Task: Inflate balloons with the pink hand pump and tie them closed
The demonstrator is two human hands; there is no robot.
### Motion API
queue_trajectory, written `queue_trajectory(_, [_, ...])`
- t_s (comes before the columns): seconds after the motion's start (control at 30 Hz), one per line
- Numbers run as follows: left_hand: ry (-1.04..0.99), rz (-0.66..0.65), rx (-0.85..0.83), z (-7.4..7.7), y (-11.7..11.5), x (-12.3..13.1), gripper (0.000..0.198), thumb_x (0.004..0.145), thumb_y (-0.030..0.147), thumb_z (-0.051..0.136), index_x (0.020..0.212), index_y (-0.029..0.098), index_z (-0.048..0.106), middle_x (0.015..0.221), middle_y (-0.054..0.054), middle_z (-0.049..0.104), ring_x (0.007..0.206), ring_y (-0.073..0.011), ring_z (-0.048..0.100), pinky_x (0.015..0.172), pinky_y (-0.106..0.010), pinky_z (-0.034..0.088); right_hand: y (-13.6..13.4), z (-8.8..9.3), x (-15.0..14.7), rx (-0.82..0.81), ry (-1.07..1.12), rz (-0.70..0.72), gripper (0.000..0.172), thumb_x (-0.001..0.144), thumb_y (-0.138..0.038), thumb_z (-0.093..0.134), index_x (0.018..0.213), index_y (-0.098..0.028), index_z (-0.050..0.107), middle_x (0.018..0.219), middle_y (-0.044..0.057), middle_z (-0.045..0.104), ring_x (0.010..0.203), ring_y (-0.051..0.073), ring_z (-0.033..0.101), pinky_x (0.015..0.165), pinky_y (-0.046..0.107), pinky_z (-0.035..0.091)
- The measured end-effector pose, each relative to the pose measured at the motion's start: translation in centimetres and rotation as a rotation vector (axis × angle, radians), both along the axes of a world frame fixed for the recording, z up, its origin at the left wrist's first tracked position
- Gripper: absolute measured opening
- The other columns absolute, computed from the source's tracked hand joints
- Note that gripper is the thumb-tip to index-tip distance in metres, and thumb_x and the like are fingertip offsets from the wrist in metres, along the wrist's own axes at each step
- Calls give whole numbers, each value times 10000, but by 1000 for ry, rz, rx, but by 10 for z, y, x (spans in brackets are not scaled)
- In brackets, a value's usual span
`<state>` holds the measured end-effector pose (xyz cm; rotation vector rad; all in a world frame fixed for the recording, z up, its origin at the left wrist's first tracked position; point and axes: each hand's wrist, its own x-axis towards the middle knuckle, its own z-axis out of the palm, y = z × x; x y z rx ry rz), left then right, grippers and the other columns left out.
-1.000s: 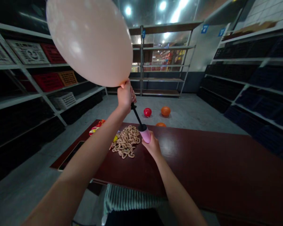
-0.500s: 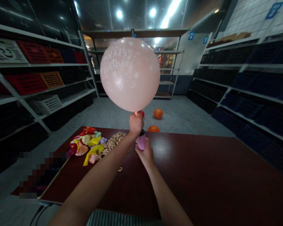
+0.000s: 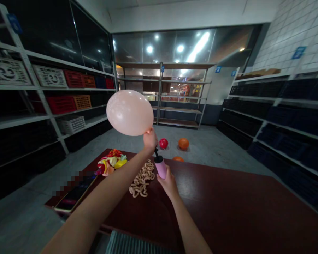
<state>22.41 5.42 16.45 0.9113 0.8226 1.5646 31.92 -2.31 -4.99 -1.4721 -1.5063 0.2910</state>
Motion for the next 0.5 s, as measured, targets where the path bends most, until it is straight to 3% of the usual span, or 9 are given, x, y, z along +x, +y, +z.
queue_trajectory(0.3, [-16,53,138,77,-12,-35,440,996,318,436,602,240,258,358,66,264,273,-86,274,314,-225,214,-7,3,-6,9,-13,-35,548,803,-415,644,1299,-237,496,1205,116,700,1051,280,713,861,385,573])
queue_trajectory(0.4, [-6,11,170,84,-11,-33,465,998,366,475,606,235,264,379,66,262,278,-81,266,328,-235,202,-8,3,-7,5,-7,-26,527,812,-427,637,1286,-244,497,1188,108,707,1034,283,717,852,389,575])
queue_trajectory(0.5, [2,13,187,77,-5,-21,487,1001,406,490,601,232,274,391,58,258,285,-83,264,338,-251,196,-7,1,-4,-3,25,8,512,831,-428,623,1286,-241,480,1147,100,717,1004,279,723,838,390,575])
